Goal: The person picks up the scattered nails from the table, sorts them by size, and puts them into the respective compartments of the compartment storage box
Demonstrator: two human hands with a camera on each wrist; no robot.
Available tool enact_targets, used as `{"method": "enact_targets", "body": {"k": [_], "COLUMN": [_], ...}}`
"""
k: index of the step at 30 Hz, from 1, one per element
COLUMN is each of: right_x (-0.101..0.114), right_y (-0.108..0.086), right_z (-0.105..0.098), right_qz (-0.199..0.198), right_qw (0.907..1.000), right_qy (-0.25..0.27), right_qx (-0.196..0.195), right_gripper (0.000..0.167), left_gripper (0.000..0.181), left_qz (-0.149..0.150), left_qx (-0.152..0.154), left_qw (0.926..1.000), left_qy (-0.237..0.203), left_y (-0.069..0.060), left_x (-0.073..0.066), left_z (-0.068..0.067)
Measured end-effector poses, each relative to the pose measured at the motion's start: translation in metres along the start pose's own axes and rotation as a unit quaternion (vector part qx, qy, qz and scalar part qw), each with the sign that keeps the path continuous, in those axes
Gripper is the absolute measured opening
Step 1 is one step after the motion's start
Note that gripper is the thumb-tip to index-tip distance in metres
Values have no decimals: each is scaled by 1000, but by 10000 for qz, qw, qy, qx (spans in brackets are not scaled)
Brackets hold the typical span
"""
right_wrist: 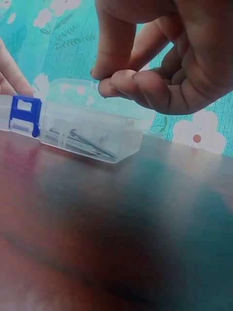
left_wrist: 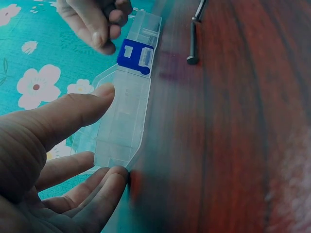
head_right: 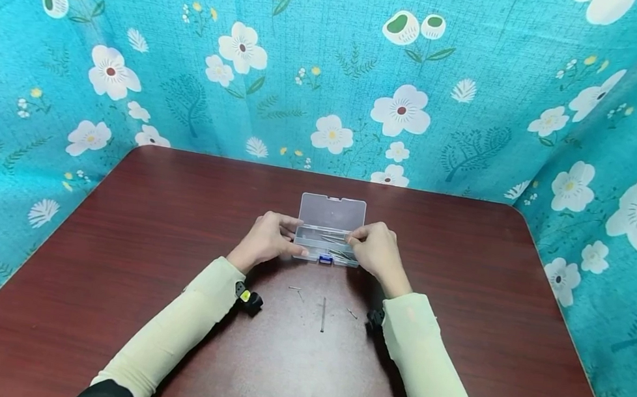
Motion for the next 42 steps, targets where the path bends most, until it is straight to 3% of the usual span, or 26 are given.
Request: {"method": "enact_targets", "body": {"k": [6,13,18,23,33,42], "right_x": [1,8,20,28,25,30], "right_y": [-18,-45,-75,-98,-104,-103], "right_z": [-3,1,11,23,28,21], "right_qz": [-55,-350,-746,-799,-1023,-1313], "right_qw": [9997,9984,9914,9820,9767,9714], "right_qy": [202,1,-371,-741,-1145,-935], "right_qx": [135,453,1008,1544,1499,1744], "right_gripper": [13,11,24,34,29,23], "left_gripper": [68,67,68,69,67,65], "left_qz": [-12,30,43,84,-7,-66], "left_qx": [4,29,41,23,9,-17], "left_qw": [10000,10000,10000,9999,10000,10000], "left_qy": [31,47,35,72,7,4], "left_y": [1,1,2,2,1,-1], "left_x": [-1,-4,-5,-6,-2,-1], "left_z": [0,0,-1,-2,1,-2]}}
Point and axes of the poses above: each hand's wrist, its own y-axis towards the middle knuckle, its own z-axis out of the palm, x = y × z, the point moved 5 cm from there along y, towards the middle knuckle, and after that the axes turned 8 degrees about -x, right-handed, at the moved point
